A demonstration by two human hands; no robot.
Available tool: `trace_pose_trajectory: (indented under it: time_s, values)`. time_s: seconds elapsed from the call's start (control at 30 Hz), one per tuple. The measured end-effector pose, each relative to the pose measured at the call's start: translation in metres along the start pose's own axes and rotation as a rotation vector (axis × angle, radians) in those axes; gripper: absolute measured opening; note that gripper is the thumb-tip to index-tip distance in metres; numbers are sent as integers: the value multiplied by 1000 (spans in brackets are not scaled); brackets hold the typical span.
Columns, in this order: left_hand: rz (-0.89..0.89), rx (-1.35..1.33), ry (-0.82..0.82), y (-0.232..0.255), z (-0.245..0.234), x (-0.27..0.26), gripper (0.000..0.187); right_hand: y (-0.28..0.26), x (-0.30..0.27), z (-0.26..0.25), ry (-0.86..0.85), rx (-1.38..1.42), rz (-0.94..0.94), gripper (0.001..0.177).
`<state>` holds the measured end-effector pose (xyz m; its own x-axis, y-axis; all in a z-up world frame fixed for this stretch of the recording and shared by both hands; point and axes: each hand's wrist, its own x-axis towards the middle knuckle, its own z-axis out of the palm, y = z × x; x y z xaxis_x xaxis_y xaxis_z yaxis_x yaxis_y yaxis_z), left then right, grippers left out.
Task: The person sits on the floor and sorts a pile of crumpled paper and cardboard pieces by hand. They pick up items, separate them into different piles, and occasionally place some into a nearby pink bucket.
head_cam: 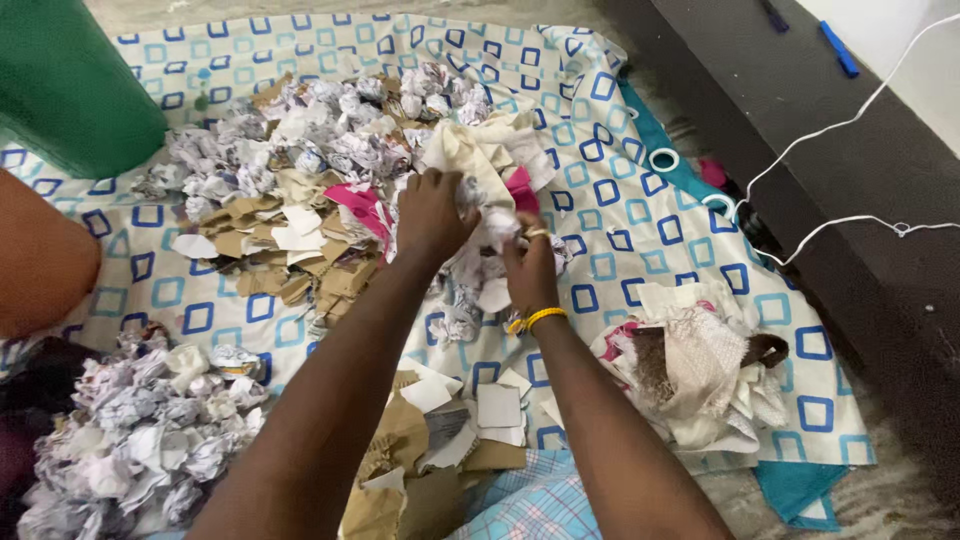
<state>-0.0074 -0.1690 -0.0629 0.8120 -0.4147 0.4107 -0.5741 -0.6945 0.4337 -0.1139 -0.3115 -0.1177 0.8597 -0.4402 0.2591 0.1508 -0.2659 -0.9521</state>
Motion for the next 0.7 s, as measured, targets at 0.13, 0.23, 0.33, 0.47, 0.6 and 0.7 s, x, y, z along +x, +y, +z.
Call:
trace_pose_trajectory:
  time_s: [0.13,0.23,0.33,0.47,0.6,0.7]
  values:
    - [63,-437,188,-17,-2,-3,47,-12,13,7,139,72,-62,47]
    - [-245,-806,71,-27,0,4,39,-22,27,18,93,469,165,42]
    - [-334,-1275,107,-26,-9,18,39,-42,43,35,77,824,246,45]
    - [-349,-1457,97,-25,-43,23,41,-80,54,41,8,897,140,44]
    - [-390,-1474,86,-21,-86,22,42,-119,58,39,-44,883,122,42]
    - [-390,-1537,49,-23,-112,14,41,-136,51,43,-87,895,91,43]
